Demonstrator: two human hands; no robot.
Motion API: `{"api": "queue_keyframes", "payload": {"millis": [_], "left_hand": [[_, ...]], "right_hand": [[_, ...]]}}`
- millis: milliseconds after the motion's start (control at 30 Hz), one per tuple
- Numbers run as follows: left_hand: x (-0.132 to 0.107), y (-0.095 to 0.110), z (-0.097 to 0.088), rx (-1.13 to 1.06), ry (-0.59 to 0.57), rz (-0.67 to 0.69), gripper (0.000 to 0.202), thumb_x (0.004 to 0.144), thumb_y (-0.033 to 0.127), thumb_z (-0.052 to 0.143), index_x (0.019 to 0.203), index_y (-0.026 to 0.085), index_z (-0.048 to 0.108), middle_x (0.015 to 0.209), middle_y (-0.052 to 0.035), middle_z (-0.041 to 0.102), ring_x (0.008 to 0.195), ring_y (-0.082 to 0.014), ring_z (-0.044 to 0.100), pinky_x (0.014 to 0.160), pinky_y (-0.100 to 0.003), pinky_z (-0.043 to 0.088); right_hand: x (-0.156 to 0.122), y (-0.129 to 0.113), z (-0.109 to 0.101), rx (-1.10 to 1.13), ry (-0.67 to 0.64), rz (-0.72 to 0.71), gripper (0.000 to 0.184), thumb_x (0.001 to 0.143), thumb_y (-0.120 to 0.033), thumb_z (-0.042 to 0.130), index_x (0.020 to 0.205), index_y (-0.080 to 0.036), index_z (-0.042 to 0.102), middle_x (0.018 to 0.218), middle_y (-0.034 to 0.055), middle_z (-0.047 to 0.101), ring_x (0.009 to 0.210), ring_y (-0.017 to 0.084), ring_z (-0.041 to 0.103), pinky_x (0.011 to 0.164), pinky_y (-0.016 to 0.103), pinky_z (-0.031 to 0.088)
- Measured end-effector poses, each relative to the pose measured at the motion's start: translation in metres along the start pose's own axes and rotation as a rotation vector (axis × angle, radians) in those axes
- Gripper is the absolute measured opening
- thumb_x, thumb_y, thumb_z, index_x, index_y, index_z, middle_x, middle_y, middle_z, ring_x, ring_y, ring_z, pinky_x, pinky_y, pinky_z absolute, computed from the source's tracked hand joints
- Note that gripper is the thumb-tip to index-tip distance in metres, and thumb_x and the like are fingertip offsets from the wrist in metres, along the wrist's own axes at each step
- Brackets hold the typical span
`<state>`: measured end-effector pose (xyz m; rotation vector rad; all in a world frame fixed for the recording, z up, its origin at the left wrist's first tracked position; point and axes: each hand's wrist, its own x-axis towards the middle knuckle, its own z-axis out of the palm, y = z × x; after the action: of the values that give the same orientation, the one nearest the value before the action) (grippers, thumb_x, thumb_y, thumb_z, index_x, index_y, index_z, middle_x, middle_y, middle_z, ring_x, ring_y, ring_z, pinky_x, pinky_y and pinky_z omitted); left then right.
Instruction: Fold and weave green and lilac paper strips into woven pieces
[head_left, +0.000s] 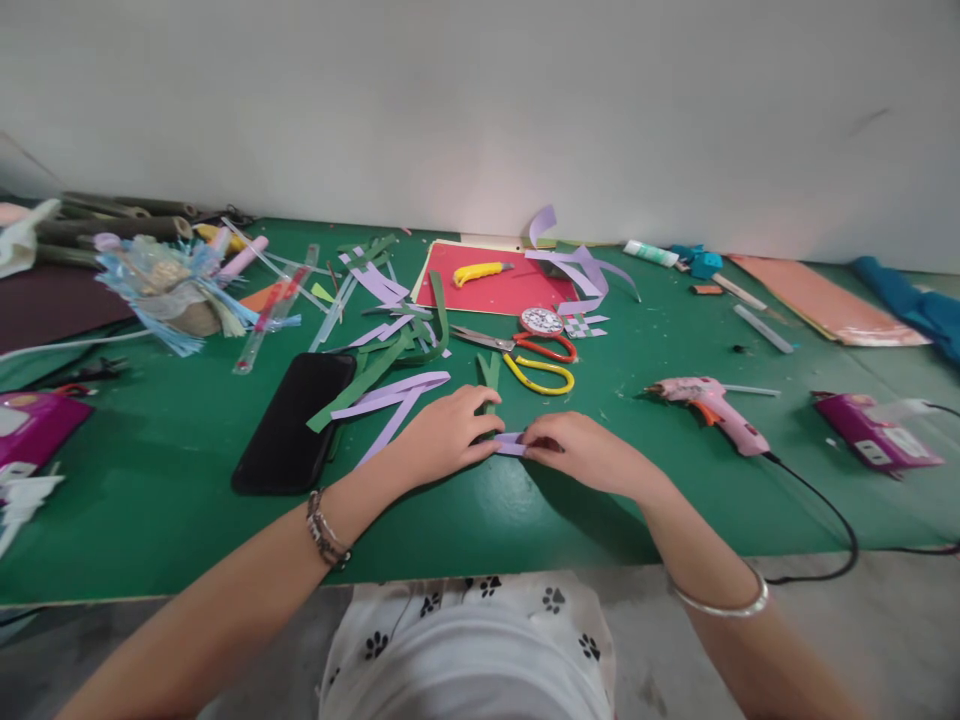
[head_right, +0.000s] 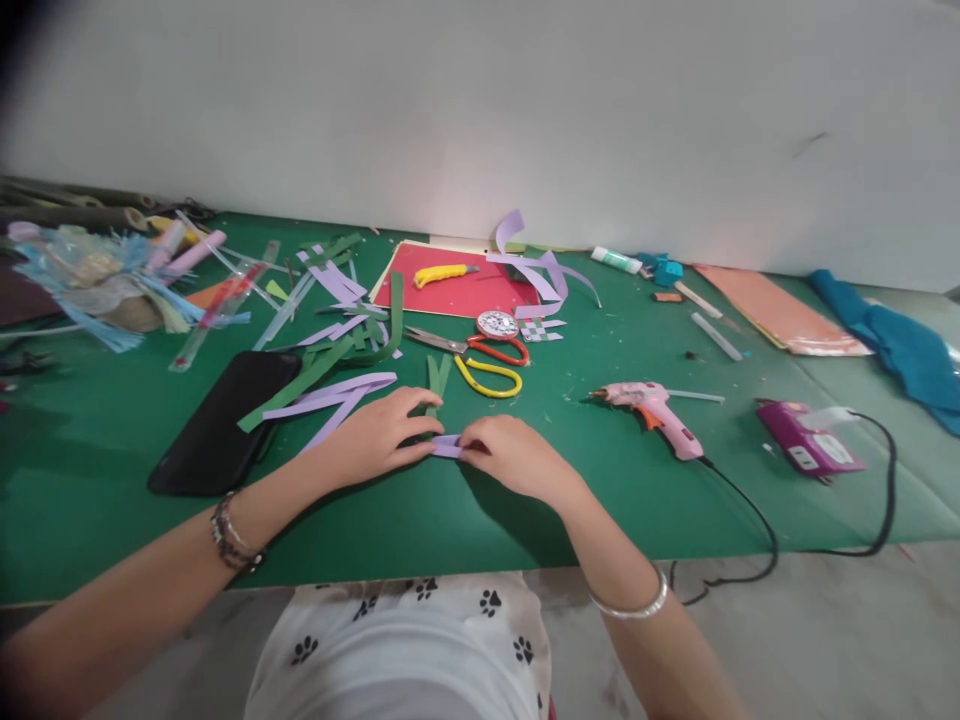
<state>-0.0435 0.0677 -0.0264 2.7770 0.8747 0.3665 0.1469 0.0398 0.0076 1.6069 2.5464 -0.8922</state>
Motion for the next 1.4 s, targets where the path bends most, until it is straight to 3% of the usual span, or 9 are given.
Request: {"api": "queue_keyframes", "payload": {"millis": [133,233,467,633,800,1100,1233,1400], "left_hand": [[-0.002,-0.003,0.002,0.083,-0.022,0.023,0.034,0.085,0.035,0.039,0.112,0.019,0.053,0.130,-0.0106,0.040,0.120,-0.0250,0.033,0.097,-0.042,0.029],[-0.003,-0.004,0.003,0.084,-0.104,0.035,0.041,0.086,0.039,0.035,0.124,0.023,0.041,0.138,-0.0072,0.030,0.128,-0.0239,0.022,0.101,-0.047,0.021],[-0.004,0.003,0.004,0.003,-0.215,0.184,0.041,0.087,0.038,0.031,0.126,0.026,0.036,0.138,-0.0048,0.031,0.128,-0.0205,0.023,0.103,-0.049,0.013],[-0.003,0.004,0.009,-0.005,-0.246,0.083,0.048,0.088,0.043,0.024,0.131,0.023,0.029,0.141,-0.0047,0.024,0.130,-0.0218,0.016,0.103,-0.048,0.013],[0.001,0.002,0.011,0.001,-0.188,-0.016,0.043,0.089,0.037,0.024,0.128,0.023,0.034,0.140,-0.0048,0.027,0.128,-0.0201,0.020,0.103,-0.046,0.015],[0.002,0.004,0.009,-0.016,-0.157,-0.051,0.040,0.087,0.036,0.031,0.123,0.023,0.039,0.135,-0.0075,0.034,0.125,-0.0239,0.026,0.100,-0.049,0.019],[0.004,0.004,0.005,-0.014,-0.084,-0.003,0.024,0.083,0.032,0.041,0.100,0.019,0.053,0.111,-0.0069,0.052,0.107,-0.0191,0.044,0.100,-0.044,0.020],[0.004,0.004,0.005,0.047,-0.064,0.028,0.018,0.083,0.030,0.041,0.084,0.017,0.053,0.091,-0.0044,0.054,0.089,-0.0172,0.049,0.094,-0.039,0.027]], "right_hand": [[0.002,0.002,-0.003,-0.113,-0.046,-0.088,0.026,0.084,-0.016,0.037,0.074,-0.013,0.060,0.077,0.0060,0.053,0.067,0.012,0.048,0.063,0.024,0.034],[0.003,0.005,-0.008,-0.160,-0.077,-0.127,0.028,0.086,-0.021,0.034,0.072,-0.013,0.058,0.076,0.0051,0.048,0.066,0.012,0.045,0.063,0.025,0.035],[-0.002,0.015,-0.023,-0.128,-0.298,-0.171,0.025,0.082,-0.019,0.038,0.066,-0.015,0.058,0.077,0.0045,0.049,0.071,0.013,0.047,0.067,0.026,0.036],[-0.001,0.013,-0.026,-0.212,-0.213,-0.103,0.018,0.081,-0.023,0.043,0.079,-0.017,0.060,0.079,0.0038,0.054,0.072,0.014,0.049,0.065,0.026,0.032],[0.005,0.005,-0.024,-0.287,-0.133,-0.058,0.015,0.081,-0.021,0.044,0.078,-0.018,0.059,0.078,0.0020,0.057,0.076,0.014,0.052,0.072,0.029,0.026],[0.005,0.001,-0.020,-0.304,-0.225,-0.041,0.028,0.085,-0.020,0.036,0.069,-0.017,0.059,0.069,0.0014,0.060,0.070,0.013,0.051,0.066,0.028,0.021],[0.006,0.001,-0.018,-0.307,-0.168,-0.053,0.023,0.083,-0.020,0.039,0.070,-0.017,0.058,0.071,0.0013,0.060,0.070,0.013,0.051,0.066,0.029,0.020],[0.006,0.001,-0.015,-0.295,-0.143,-0.054,0.017,0.080,-0.019,0.045,0.069,-0.017,0.057,0.071,0.0007,0.060,0.069,0.013,0.050,0.066,0.028,0.020]]}}
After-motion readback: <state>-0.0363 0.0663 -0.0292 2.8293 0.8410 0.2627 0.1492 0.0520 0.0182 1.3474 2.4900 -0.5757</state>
